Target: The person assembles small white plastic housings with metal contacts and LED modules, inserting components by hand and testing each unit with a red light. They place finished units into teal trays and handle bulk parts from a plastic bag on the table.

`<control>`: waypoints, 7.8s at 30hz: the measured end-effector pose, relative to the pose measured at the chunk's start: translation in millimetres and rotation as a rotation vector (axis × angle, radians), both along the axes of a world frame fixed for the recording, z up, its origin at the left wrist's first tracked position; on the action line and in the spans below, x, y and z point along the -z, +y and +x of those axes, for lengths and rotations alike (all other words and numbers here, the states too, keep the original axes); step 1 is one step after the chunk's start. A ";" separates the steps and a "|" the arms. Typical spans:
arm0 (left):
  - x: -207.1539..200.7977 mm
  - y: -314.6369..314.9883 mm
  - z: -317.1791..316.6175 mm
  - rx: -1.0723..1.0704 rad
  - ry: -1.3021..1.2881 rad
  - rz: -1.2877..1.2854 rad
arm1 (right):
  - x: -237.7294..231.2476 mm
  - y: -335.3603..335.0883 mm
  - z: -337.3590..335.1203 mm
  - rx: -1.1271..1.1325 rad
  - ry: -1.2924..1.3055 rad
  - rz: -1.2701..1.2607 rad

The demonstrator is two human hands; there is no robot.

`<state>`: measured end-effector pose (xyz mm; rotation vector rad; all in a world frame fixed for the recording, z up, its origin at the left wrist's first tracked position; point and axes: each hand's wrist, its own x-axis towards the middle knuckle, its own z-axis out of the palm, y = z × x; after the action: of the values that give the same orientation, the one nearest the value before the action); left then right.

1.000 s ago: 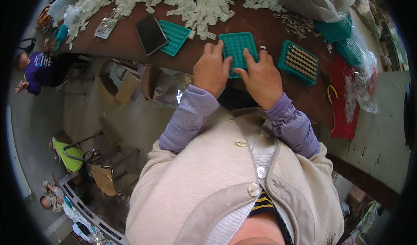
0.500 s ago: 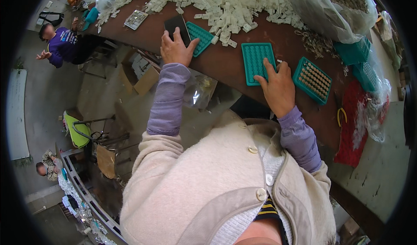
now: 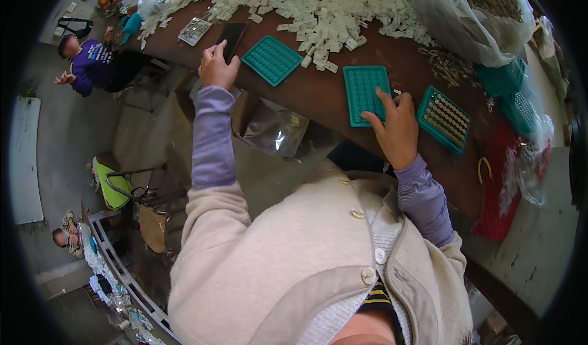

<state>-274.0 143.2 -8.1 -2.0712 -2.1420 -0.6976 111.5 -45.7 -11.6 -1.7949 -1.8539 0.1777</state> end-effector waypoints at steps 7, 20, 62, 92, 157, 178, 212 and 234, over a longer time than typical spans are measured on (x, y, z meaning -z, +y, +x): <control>-1.9 -102.5 130.0 0.340 -0.439 -0.011 | -3.5 6.8 -4.8 -0.024 0.481 0.112; 39.7 -91.6 45.6 0.384 -0.237 0.139 | -38.0 134.1 -97.0 -0.352 0.876 0.036; -31.7 26.6 104.5 0.571 -0.078 0.131 | -28.9 -125.5 103.7 0.133 0.228 0.411; -44.4 116.8 259.4 0.507 0.240 -0.326 | -1.3 -133.5 135.9 0.191 0.351 0.377; -227.8 215.0 512.8 0.886 0.883 0.730 | -200.1 359.9 355.8 0.263 -0.606 0.133; -232.5 202.3 501.2 0.739 0.900 0.665 | -191.3 360.6 346.8 0.222 -0.468 0.216; -222.8 220.7 511.1 0.805 0.867 0.324 | -196.5 319.1 392.4 0.108 0.166 0.421; -181.8 66.4 371.9 1.260 0.535 0.517 | -143.1 98.5 236.5 -0.212 -0.375 0.414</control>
<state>97.9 209.6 173.7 -2.6184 -0.1857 -0.5307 348.0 52.8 131.5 -1.4113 -2.1431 -0.4653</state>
